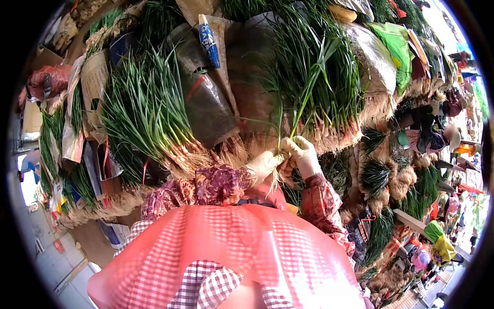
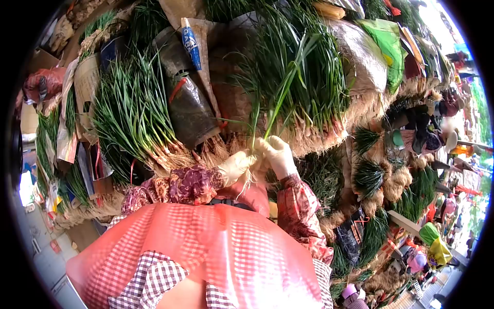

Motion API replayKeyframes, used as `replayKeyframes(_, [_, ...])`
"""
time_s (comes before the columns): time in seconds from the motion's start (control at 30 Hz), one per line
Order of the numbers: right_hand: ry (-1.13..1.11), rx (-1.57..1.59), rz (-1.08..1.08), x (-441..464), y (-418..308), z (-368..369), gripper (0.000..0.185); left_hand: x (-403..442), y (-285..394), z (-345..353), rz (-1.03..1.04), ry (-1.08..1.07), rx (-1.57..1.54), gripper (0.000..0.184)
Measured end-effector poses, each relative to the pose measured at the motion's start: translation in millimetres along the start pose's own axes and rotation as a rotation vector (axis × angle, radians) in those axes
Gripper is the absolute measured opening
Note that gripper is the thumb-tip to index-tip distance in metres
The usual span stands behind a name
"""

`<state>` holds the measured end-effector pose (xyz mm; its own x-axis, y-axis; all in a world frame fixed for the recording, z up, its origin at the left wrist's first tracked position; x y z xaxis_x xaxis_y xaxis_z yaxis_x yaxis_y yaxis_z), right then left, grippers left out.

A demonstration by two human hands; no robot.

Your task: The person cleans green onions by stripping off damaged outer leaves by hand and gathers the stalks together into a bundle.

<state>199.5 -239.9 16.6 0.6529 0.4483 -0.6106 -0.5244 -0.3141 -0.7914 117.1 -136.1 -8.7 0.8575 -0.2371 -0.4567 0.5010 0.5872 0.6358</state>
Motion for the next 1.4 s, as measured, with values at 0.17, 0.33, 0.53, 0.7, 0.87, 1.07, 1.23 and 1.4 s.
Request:
replayKeyframes(0.17, [-0.032,0.234,0.009,6.6,-1.8,9.9,0.020,-17.3,20.3,7.7,-0.275,0.147,-0.261,0.028])
replayKeyframes(0.33, [0.079,-0.078,-0.239,11.0,10.6,0.0,0.014,-10.9,10.4,-12.6,-0.210,0.064,-0.077,0.027])
replayKeyframes(0.53, [0.220,0.262,-0.323,-14.5,-15.3,-7.9,0.016,-18.7,20.2,-2.8,-0.141,0.073,-0.167,0.018])
replayKeyframes(0.7, [0.186,-0.204,-0.579,-17.1,-7.6,-30.7,0.006,-35.5,12.9,-16.9,-0.171,0.185,-0.136,0.014])
replayKeyframes(0.87, [0.102,-0.631,-0.509,-12.7,17.5,6.0,0.009,-28.9,13.9,-12.7,-0.158,0.126,-0.150,0.015])
replayKeyframes(1.07, [-0.072,-1.272,-0.030,-62.9,82.7,-83.3,0.019,-57.9,56.1,-34.4,0.039,-0.058,-0.228,0.013])
replayKeyframes(1.23, [0.164,-1.433,-0.347,-28.1,69.8,-120.5,0.023,-54.8,90.7,-32.6,0.350,-0.042,-0.317,0.030])
replayKeyframes(1.4, [0.425,-1.401,-0.307,70.9,-27.6,-103.5,0.014,-21.9,58.9,-26.8,0.016,0.014,-0.377,0.024])
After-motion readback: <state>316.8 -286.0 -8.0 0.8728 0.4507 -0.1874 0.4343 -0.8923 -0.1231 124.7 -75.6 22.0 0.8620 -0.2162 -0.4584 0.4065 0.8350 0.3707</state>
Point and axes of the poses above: each hand's wrist, its own x-axis towards the middle knuckle, its own z-axis out of the palm, y = z × x, the point moved 4 cm from there along x, towards the middle knuckle, and after that the axes turned 3 degrees about -y, right-handed, at the moved point
